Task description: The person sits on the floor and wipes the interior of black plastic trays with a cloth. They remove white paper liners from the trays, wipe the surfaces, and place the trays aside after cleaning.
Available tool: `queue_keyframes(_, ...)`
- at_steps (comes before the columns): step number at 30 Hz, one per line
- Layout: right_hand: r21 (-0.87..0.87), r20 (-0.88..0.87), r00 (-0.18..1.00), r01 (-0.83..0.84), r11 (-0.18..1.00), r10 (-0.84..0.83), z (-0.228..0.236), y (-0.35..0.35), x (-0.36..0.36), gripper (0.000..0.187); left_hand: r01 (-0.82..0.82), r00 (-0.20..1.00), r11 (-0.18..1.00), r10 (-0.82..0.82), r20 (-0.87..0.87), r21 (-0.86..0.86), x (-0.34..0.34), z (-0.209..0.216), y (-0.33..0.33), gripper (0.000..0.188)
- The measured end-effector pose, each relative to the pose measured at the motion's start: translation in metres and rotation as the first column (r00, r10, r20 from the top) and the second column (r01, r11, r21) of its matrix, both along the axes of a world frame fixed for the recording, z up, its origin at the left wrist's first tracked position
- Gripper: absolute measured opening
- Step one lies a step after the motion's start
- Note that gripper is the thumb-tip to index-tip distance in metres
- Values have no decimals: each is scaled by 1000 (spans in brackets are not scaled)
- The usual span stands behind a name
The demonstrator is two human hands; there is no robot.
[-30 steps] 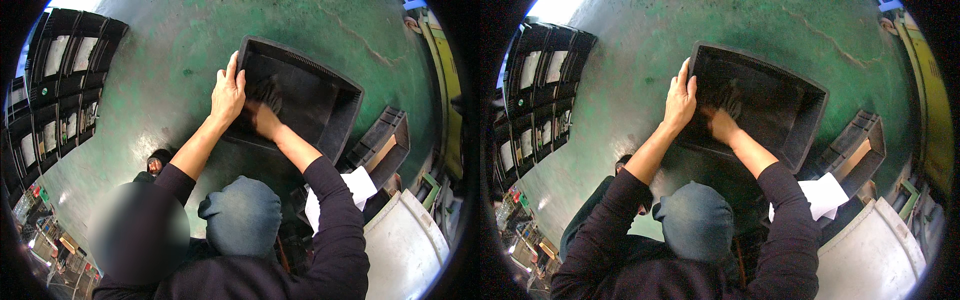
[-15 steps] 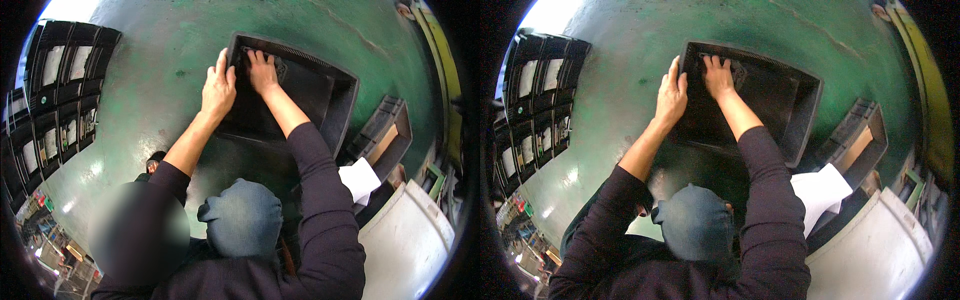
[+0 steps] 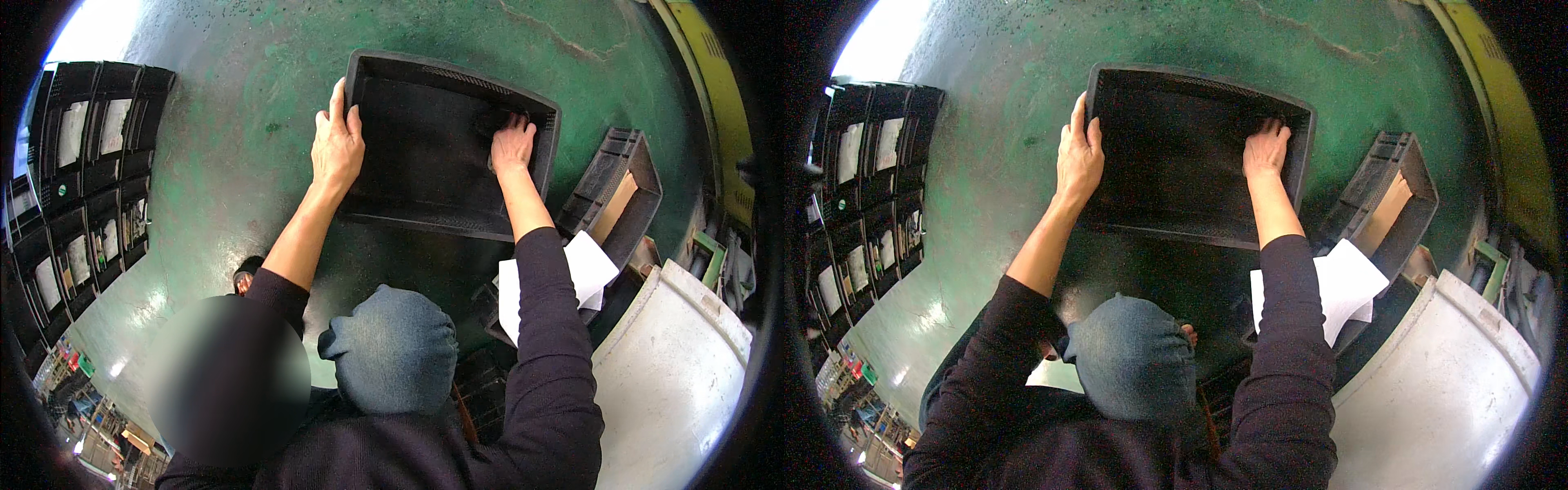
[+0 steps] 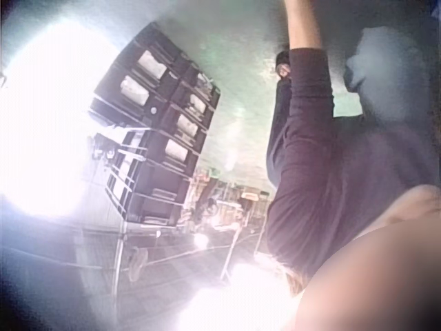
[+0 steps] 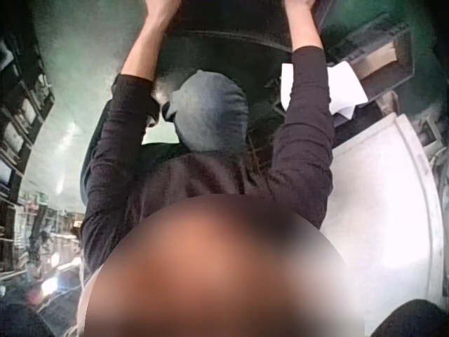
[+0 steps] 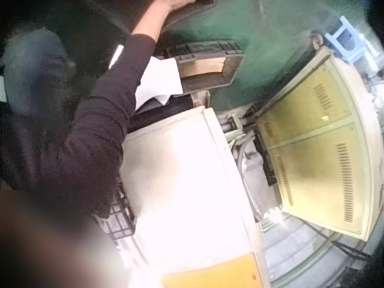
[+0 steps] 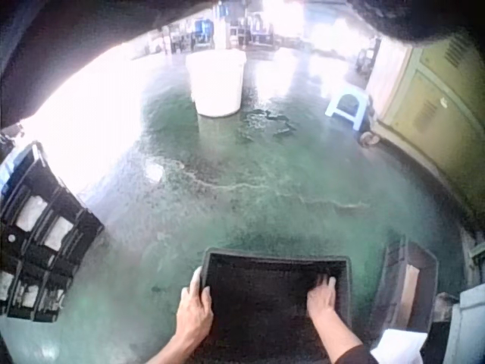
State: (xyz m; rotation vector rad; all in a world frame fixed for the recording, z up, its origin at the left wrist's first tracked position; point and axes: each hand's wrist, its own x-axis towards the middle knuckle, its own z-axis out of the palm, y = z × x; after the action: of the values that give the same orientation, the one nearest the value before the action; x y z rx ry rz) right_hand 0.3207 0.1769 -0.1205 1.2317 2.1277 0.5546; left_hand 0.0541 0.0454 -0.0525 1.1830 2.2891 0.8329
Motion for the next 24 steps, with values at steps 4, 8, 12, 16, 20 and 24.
queue_keyframes(4, -85, 79, 993, 92, 992, -86, 20, -41, 0, 24, 9, 1000, 997, -9, 5, -80, 1, 2, 4, 50)
queue_keyframes(8, -537, 178, 979, 178, 825, -96, 29, -82, 9, 26, -8, 1000, 996, 10, 22, -94, 2, 6, 5, 48)
queue_keyframes(12, -655, 210, 901, 417, 630, -379, 33, -84, 2, 33, 0, 1000, 997, 1, 13, -76, 1, 8, 6, 46)
queue_keyframes(16, -712, 108, 889, 381, 590, -445, 42, -86, -37, 32, -1, 999, 996, 5, 52, -89, 1, 7, 6, 46)
queue_keyframes(20, -835, -69, 949, 113, 538, -307, 16, -107, -116, 28, -7, 999, 995, 12, 48, -96, 2, 4, 5, 46)
queue_keyframes(24, -856, -411, 811, -187, 482, -416, -12, -122, -159, 29, 25, 1000, 999, -25, 12, -23, -3, 0, 4, 47)
